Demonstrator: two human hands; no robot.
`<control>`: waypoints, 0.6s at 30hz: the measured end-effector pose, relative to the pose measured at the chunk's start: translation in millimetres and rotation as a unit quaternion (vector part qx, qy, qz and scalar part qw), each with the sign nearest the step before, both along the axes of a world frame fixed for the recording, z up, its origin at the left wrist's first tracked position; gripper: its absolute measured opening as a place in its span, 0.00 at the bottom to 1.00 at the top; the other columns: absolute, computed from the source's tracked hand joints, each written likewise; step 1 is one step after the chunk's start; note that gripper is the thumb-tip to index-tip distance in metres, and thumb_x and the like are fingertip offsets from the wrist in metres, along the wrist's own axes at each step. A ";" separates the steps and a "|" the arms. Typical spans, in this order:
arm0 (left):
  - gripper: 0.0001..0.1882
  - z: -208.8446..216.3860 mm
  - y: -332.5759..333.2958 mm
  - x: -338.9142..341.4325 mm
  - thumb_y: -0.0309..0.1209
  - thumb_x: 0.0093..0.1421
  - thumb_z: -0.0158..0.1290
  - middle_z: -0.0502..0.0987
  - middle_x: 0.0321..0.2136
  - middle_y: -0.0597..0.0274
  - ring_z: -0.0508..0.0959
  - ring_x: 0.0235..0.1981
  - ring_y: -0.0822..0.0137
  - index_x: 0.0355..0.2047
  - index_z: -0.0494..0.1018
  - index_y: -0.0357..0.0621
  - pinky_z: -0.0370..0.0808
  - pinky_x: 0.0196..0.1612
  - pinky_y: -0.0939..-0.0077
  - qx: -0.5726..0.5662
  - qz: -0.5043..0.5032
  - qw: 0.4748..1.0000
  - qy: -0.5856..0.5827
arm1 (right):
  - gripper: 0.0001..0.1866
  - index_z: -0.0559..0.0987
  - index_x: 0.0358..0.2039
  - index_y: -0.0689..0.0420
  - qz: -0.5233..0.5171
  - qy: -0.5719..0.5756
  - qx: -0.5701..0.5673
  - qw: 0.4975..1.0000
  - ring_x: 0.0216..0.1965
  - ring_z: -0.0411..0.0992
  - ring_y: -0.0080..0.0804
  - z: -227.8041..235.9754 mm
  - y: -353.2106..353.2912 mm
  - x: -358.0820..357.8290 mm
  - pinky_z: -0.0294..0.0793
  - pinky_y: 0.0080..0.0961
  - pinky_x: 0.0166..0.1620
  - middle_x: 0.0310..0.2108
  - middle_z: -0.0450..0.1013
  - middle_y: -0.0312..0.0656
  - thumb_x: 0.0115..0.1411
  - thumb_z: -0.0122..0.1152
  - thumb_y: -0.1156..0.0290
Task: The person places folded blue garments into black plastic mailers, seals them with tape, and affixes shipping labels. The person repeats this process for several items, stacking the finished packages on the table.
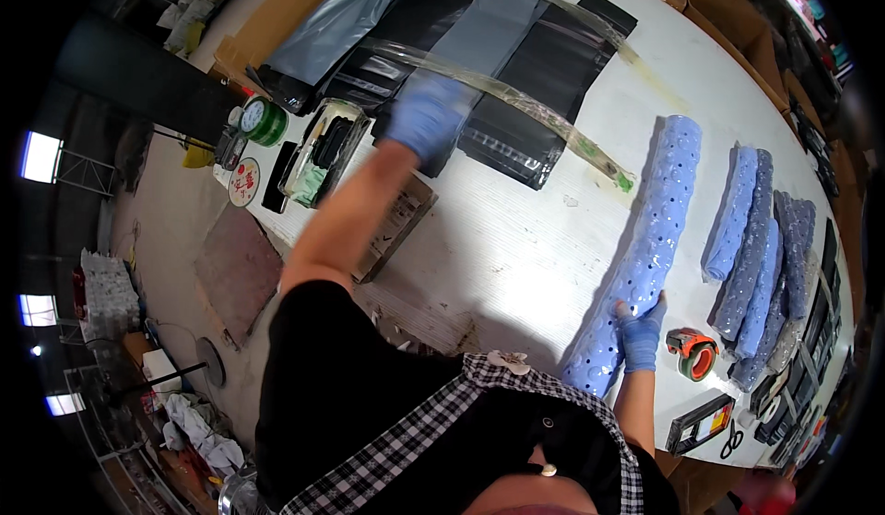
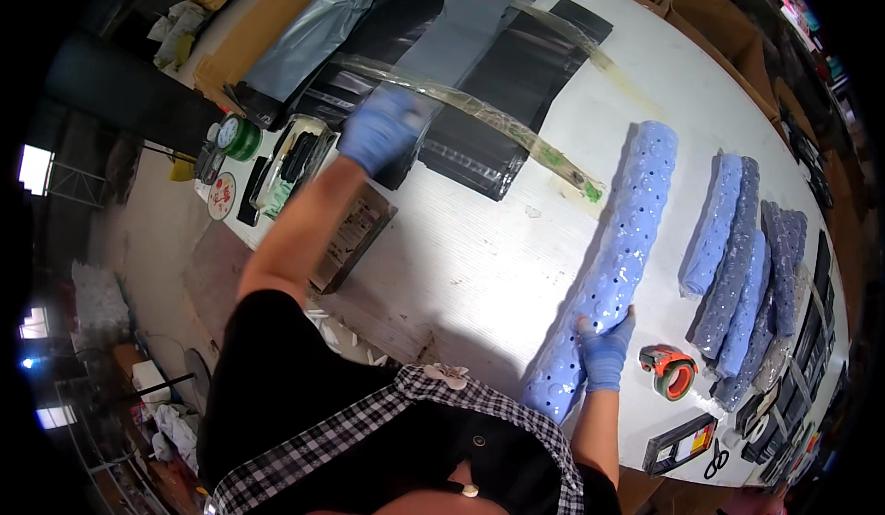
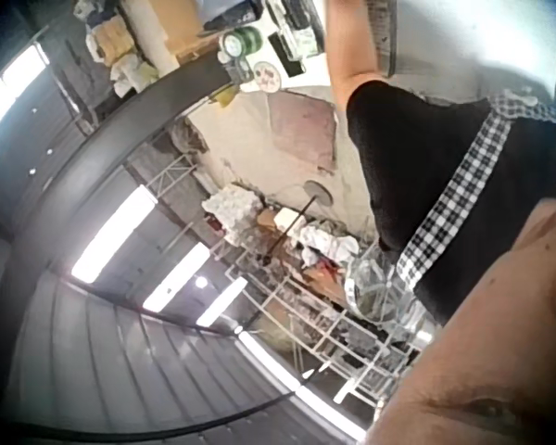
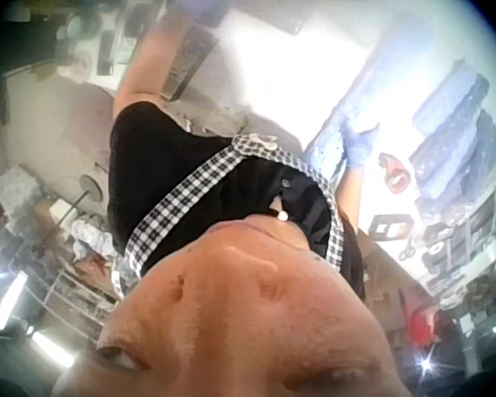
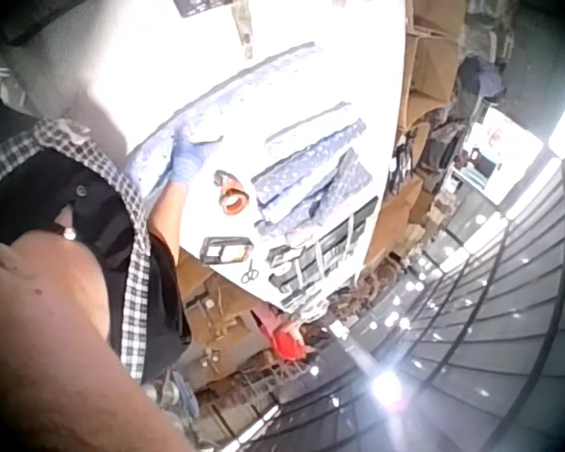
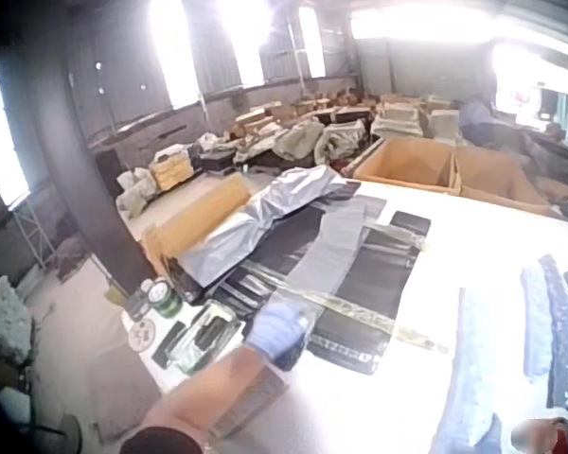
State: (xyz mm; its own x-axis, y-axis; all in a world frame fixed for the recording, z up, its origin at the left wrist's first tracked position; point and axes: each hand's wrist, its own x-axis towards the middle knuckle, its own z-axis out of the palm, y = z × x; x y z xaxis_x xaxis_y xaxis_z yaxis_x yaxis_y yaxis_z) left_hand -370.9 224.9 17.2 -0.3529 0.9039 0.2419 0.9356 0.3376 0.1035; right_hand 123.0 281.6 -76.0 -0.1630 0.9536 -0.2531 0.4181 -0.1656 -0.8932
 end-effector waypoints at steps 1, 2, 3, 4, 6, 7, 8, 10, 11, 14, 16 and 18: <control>0.11 -5.2 -13.6 -48.2 0.35 0.57 0.51 0.78 0.36 0.55 0.79 0.39 0.55 0.38 0.78 0.48 0.77 0.43 0.62 -0.025 0.081 0.996 -0.001 | 0.52 0.54 0.65 0.67 0.015 -0.068 0.046 0.997 0.56 0.67 0.42 2.9 6.0 -6.7 0.66 0.31 0.59 0.59 0.62 0.53 0.42 0.75 0.70; 0.12 -19.2 -28.5 -98.4 0.37 0.56 0.53 0.77 0.39 0.55 0.77 0.44 0.55 0.39 0.77 0.49 0.76 0.47 0.61 -0.030 0.076 0.990 0.114 | 0.54 0.53 0.65 0.67 0.038 -0.136 0.089 0.986 0.57 0.66 0.43 5.8 15.2 -14.0 0.65 0.31 0.60 0.60 0.61 0.54 0.41 0.75 0.69; 0.13 -22.8 -35.5 -132.7 0.36 0.55 0.55 0.76 0.41 0.55 0.76 0.46 0.54 0.40 0.76 0.49 0.75 0.48 0.62 -0.078 0.068 0.988 0.116 | 0.56 0.53 0.65 0.67 0.059 -0.208 0.128 0.968 0.58 0.65 0.44 8.6 21.6 -19.7 0.64 0.31 0.61 0.61 0.60 0.54 0.40 0.76 0.68; 0.15 -28.0 -41.0 -162.8 0.36 0.53 0.57 0.76 0.43 0.55 0.75 0.47 0.54 0.42 0.76 0.50 0.74 0.49 0.62 -0.129 0.060 0.983 0.118 | 0.53 0.54 0.64 0.65 0.063 -0.247 0.158 0.954 0.54 0.67 0.40 12.7 26.0 -27.3 0.67 0.31 0.58 0.57 0.65 0.55 0.42 0.76 0.69; 0.20 -59.2 -55.1 -225.3 0.35 0.50 0.60 0.74 0.46 0.55 0.73 0.50 0.54 0.45 0.74 0.52 0.73 0.52 0.62 -0.114 0.028 0.970 0.212 | 0.52 0.55 0.64 0.64 0.063 -0.213 0.078 0.972 0.52 0.69 0.41 22.8 38.0 -45.7 0.70 0.32 0.56 0.54 0.67 0.54 0.41 0.76 0.68; 0.19 -70.2 -50.0 -229.6 0.34 0.51 0.60 0.74 0.46 0.55 0.75 0.48 0.55 0.45 0.74 0.53 0.74 0.49 0.63 -0.105 -0.022 0.968 0.226 | 0.54 0.55 0.64 0.64 0.048 -0.229 0.054 0.971 0.54 0.68 0.43 28.6 39.3 -47.1 0.67 0.32 0.58 0.55 0.66 0.53 0.39 0.77 0.68; 0.19 -67.3 -40.9 -233.7 0.33 0.51 0.60 0.73 0.46 0.54 0.76 0.45 0.55 0.45 0.74 0.53 0.76 0.45 0.64 -0.092 -0.070 0.963 0.243 | 0.56 0.55 0.64 0.64 0.032 -0.241 0.032 0.970 0.56 0.67 0.44 29.8 40.1 -48.1 0.64 0.31 0.60 0.56 0.65 0.53 0.37 0.78 0.67; 0.15 -74.5 -14.2 -244.3 0.30 0.54 0.57 0.77 0.44 0.56 0.76 0.49 0.56 0.44 0.76 0.51 0.74 0.52 0.61 -0.262 0.010 0.955 0.142 | 0.55 0.55 0.64 0.63 0.022 -0.217 0.048 0.975 0.55 0.66 0.42 14.2 42.4 -32.5 0.64 0.30 0.60 0.56 0.65 0.52 0.38 0.78 0.68; 0.14 -67.6 0.0 -244.5 0.29 0.55 0.55 0.78 0.40 0.58 0.79 0.43 0.57 0.43 0.76 0.52 0.76 0.47 0.62 -0.301 0.078 0.950 -0.004 | 0.55 0.55 0.64 0.63 0.012 -0.222 0.051 0.974 0.55 0.66 0.42 8.4 42.4 -24.4 0.64 0.30 0.60 0.56 0.65 0.52 0.38 0.78 0.68; 0.15 -72.9 -2.3 -253.8 0.36 0.60 0.51 0.76 0.41 0.36 0.77 0.43 0.44 0.46 0.73 0.45 0.72 0.48 0.55 -0.099 0.074 0.992 -0.015 | 0.55 0.54 0.65 0.62 -0.015 -0.202 0.035 0.979 0.55 0.66 0.40 -0.8 43.1 -12.5 0.64 0.30 0.60 0.56 0.65 0.51 0.39 0.78 0.70; 0.12 -61.5 -10.9 -243.6 0.36 0.61 0.49 0.76 0.37 0.37 0.75 0.42 0.41 0.42 0.72 0.44 0.71 0.46 0.52 0.160 0.103 0.981 -0.030 | 0.55 0.54 0.65 0.62 -0.014 -0.216 0.027 0.976 0.54 0.67 0.40 13.9 39.8 -24.0 0.65 0.29 0.60 0.56 0.65 0.50 0.40 0.77 0.71; 0.13 -54.5 -15.2 -259.3 0.36 0.63 0.47 0.76 0.38 0.39 0.75 0.42 0.41 0.43 0.72 0.44 0.71 0.46 0.53 0.200 0.122 0.972 0.016 | 0.54 0.53 0.66 0.62 -0.020 -0.184 0.006 0.983 0.53 0.68 0.39 15.4 41.5 -28.2 0.66 0.29 0.58 0.56 0.66 0.49 0.41 0.76 0.73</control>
